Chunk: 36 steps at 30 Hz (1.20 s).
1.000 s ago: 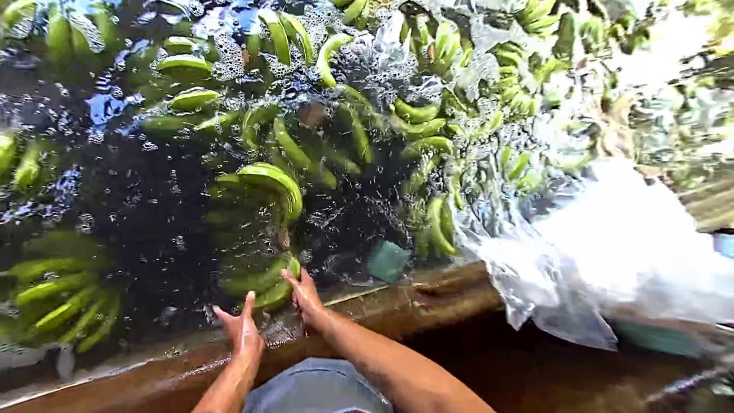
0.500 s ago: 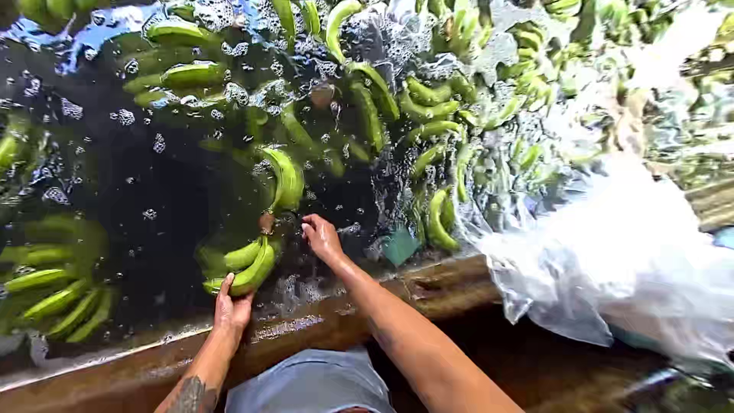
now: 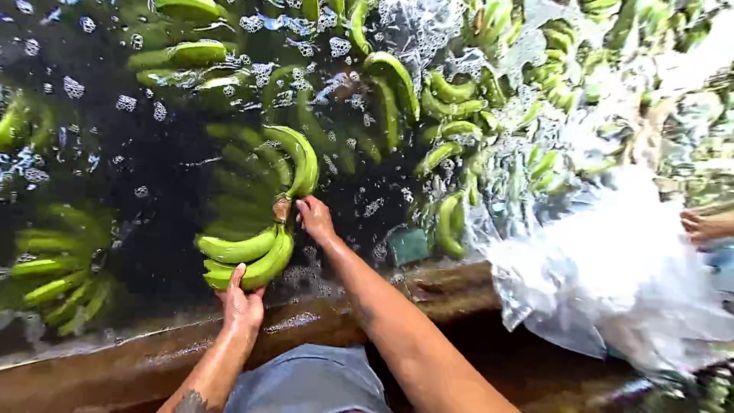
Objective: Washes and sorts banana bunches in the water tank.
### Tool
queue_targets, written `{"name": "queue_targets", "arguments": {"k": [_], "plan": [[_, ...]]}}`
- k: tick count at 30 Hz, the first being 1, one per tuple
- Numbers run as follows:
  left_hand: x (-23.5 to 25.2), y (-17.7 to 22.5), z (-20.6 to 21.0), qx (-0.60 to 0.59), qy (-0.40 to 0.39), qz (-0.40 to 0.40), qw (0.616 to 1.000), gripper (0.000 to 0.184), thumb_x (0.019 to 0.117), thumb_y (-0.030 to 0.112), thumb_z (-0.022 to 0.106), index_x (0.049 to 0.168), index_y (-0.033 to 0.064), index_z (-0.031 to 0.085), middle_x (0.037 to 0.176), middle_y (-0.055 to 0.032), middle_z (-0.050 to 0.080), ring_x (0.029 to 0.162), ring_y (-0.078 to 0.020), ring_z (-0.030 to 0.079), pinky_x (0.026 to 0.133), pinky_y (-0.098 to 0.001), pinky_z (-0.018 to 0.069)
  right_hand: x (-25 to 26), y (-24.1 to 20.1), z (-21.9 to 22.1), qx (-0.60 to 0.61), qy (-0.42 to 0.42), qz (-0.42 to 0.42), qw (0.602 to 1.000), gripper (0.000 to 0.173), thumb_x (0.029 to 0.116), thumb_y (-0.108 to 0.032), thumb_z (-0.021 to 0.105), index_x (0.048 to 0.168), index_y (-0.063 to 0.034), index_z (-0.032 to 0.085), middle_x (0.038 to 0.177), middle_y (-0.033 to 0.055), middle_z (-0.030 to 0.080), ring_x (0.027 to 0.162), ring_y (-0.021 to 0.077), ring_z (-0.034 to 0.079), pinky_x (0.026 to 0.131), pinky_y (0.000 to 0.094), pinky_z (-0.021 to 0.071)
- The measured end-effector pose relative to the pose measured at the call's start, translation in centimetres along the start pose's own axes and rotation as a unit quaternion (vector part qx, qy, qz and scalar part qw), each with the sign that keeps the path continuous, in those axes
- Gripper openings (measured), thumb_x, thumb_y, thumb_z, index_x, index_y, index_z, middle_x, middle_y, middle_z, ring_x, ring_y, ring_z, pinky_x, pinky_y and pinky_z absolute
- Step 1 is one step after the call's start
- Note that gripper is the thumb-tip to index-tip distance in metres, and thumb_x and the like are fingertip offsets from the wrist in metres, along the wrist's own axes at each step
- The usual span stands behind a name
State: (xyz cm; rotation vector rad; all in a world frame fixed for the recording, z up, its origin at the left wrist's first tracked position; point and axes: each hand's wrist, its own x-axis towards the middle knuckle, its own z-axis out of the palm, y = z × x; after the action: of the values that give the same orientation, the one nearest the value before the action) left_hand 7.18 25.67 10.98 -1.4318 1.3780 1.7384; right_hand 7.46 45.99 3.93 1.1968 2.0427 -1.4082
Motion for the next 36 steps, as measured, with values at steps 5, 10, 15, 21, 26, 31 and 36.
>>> {"name": "queue_targets", "arguments": {"k": [5, 10, 15, 21, 26, 31, 36], "plan": [[1.9, -0.3, -0.8, 0.004, -0.019, 0.022, 1.0, 0.078, 0.1001, 0.012, 0.06, 0.16, 0.0252, 0.013, 0.143, -0.0212, 0.048, 0.118, -0.0371, 0.06, 0.086, -0.0547, 0.057, -8.4, -1.0, -1.3, 0.095, -0.18, 0.017, 0.979, 0.036, 0.1112, -0.023, 0.036, 0.118, 0.0036, 0.058, 0.079, 0.0065, 0.057, 0.059, 0.0123, 0.052, 0.056, 0.0301, 0.0467], [0.5, 2.6, -1.1, 0.043, -0.049, -0.04, 0.997, 0.053, 0.1037, 0.023, 0.052, 0.152, 0.0137, 0.033, 0.141, -0.0179, 0.051, 0.121, -0.0329, 0.059, 0.093, -0.0516, 0.0554, -7.2, 0.2, -3.4, -0.098, -0.004, -0.023, 0.995, 0.041, 0.1118, -0.028, 0.039, 0.136, -0.0001, 0.057, 0.101, 0.0227, 0.071, 0.097, 0.0388, 0.07, 0.09, 0.0574, 0.0543], [-1.9, 6.4, 0.3, 0.075, -0.032, -0.075, 0.994, 0.048, 0.1032, 0.029, 0.053, 0.145, 0.0107, 0.04, 0.139, -0.0177, 0.051, 0.12, -0.0327, 0.058, 0.092, -0.0488, 0.0556, -3.8, -2.4, -1.9, -0.234, 0.072, -0.112, 0.963, 0.04, 0.1115, -0.032, 0.04, 0.124, -0.0006, 0.062, 0.108, 0.0248, 0.071, 0.1, 0.0441, 0.071, 0.081, 0.0628, 0.0557], [-2.9, 5.9, -0.6, 0.094, -0.029, -0.08, 0.992, 0.046, 0.1023, 0.025, 0.052, 0.144, 0.0104, 0.042, 0.138, -0.0183, 0.052, 0.12, -0.0338, 0.058, 0.091, -0.0516, 0.0552, -7.2, -2.7, -1.7, -0.131, -0.019, 0.007, 0.991, 0.041, 0.1124, -0.031, 0.037, 0.133, -0.0005, 0.055, 0.108, 0.0266, 0.069, 0.107, 0.0435, 0.068, 0.094, 0.0602, 0.0532], [-3.7, 4.5, 0.1, 0.079, -0.026, -0.093, 0.992, 0.045, 0.1022, 0.025, 0.053, 0.144, 0.0115, 0.042, 0.136, -0.0186, 0.054, 0.118, -0.0344, 0.06, 0.089, -0.0522, 0.0561, -8.2, -0.6, -0.9, -0.09, 0.001, 0.009, 0.996, 0.041, 0.1123, -0.028, 0.037, 0.134, 0.0022, 0.054, 0.107, 0.027, 0.069, 0.105, 0.0426, 0.069, 0.093, 0.0586, 0.0541], [-4.1, 4.6, 0.1, 0.088, -0.036, -0.104, 0.99, 0.044, 0.1025, 0.026, 0.053, 0.143, 0.0103, 0.043, 0.135, -0.0174, 0.055, 0.119, -0.0326, 0.06, 0.09, -0.0495, 0.0563, -8.8, 0.3, -2.1, -0.108, 0.012, 0.015, 0.994, 0.042, 0.112, -0.028, 0.037, 0.13, 0.0036, 0.058, 0.105, 0.027, 0.07, 0.103, 0.042, 0.07, 0.094, 0.0587, 0.0534], [-2.6, 2.6, -0.3, 0.099, -0.052, -0.045, 0.993, 0.076, 0.0981, 0.015, 0.061, 0.159, 0.0222, 0.017, 0.136, -0.0221, 0.054, 0.111, -0.0375, 0.064, 0.081, -0.0535, 0.0587, -11.1, 3.7, -2.4, 0.251, -0.126, 0.088, 0.956, 0.025, 0.113, -0.021, 0.033, 0.107, -0.0047, 0.052, 0.065, -0.0026, 0.046, 0.047, 0.0056, 0.042, 0.043, 0.0209, 0.0383]]}}
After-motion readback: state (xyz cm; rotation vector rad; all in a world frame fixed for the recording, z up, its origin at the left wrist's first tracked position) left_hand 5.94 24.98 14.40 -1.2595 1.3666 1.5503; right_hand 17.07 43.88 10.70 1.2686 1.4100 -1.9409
